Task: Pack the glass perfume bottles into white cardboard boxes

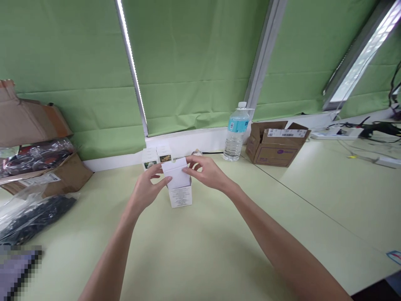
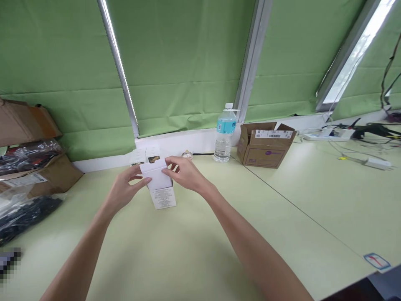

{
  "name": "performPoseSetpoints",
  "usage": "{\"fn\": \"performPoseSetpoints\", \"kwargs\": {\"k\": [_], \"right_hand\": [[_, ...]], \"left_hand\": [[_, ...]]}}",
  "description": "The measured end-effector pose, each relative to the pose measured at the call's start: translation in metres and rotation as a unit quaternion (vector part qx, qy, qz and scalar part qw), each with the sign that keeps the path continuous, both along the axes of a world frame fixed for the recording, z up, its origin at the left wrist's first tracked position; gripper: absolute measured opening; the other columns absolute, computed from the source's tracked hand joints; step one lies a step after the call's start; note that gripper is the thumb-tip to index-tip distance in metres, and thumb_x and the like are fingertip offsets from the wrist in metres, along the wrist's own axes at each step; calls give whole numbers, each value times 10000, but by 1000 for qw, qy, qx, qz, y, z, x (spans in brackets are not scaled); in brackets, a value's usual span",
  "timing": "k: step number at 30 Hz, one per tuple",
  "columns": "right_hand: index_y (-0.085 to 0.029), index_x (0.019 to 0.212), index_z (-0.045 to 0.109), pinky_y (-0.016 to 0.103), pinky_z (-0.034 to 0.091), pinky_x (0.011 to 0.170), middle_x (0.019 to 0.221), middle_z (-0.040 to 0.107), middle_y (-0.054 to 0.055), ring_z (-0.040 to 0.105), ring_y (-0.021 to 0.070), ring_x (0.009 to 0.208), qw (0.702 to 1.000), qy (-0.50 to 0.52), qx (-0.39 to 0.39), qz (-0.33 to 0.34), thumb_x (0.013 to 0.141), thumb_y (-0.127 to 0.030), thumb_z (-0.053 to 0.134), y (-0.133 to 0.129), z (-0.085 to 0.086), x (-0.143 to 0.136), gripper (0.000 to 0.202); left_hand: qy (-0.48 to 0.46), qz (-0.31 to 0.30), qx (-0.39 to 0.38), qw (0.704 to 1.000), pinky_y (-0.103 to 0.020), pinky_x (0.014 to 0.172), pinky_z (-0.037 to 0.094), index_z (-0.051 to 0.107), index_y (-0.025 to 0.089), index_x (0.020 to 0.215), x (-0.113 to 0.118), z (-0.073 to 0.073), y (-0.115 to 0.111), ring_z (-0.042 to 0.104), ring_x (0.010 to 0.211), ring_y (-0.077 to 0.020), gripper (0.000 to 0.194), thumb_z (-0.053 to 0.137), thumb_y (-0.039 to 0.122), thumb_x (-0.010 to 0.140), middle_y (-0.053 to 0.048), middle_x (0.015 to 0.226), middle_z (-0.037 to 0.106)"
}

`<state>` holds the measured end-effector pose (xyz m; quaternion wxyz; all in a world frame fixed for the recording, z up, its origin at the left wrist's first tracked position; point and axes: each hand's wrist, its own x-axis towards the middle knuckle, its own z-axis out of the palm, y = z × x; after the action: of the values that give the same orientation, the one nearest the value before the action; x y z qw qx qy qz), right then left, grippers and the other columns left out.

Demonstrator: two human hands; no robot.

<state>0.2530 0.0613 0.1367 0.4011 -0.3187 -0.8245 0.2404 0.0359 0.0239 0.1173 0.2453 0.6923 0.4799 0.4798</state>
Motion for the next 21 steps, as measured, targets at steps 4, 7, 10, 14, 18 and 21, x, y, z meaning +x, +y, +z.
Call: {"fn": "performPoseSetpoints", "kwargs": {"k": [4, 7, 10, 14, 18, 21], "right_hand": [[-224, 1078, 637, 330, 497, 724, 1085, 654, 53, 590, 190, 893, 999, -5, 25, -21, 841, -316, 563, -4, 2, -1, 265], [-209, 859, 655, 355, 492, 768, 1116, 641, 56, 587, 203, 951, 999, -12, 32, -23, 851, -315, 551, -5, 3, 1, 149], [-197, 693, 631, 404, 452, 868, 1157, 629, 57, 564, 233, 1047, 998, -55, 32, -22, 836, -319, 581, -3, 2, 5, 195], [-210, 732, 683, 458, 378, 961, 1208, 609, 62, 515, 270, 1147, 991, -131, 25, -24, 817, -340, 615, 1, -2, 8, 170], [-238, 853, 723, 447, 360, 991, 1220, 596, 60, 475, 269, 1202, 986, -157, 40, -25, 813, -314, 621, -1, -3, 9, 134], [-233, 783, 740, 430, 383, 966, 1217, 589, 80, 478, 280, 1194, 977, -208, 43, -24, 811, -286, 613, -7, -5, 9, 140]], "left_hand": [[12, -21, -8, 1000, -378, 940, 449, 621, 269, 1156, -1, 2, -2, 603, 1041, -215, 365, 585, 409, 821, -43, 1190, 642], [41, 5, -17, 999, -389, 943, 444, 633, 290, 1144, -2, 1, -3, 592, 1058, -228, 368, 599, 432, 807, -31, 1194, 642], [72, 35, -34, 996, -412, 910, 458, 631, 308, 1154, -3, -2, -4, 587, 1068, -260, 401, 615, 464, 785, -30, 1218, 631], [86, 1, -11, 996, -407, 948, 447, 663, 293, 1081, -3, -3, -3, 580, 1099, -249, 322, 591, 447, 808, -22, 1196, 643], [137, -7, -3, 991, -402, 987, 419, 700, 285, 902, -2, -6, 0, 547, 1161, -239, 206, 565, 424, 832, -4, 1235, 620], [179, -14, -14, 984, -409, 999, 405, 703, 289, 803, -3, -11, 2, 514, 1207, -246, 175, 578, 409, 824, 24, 1317, 562]]}}
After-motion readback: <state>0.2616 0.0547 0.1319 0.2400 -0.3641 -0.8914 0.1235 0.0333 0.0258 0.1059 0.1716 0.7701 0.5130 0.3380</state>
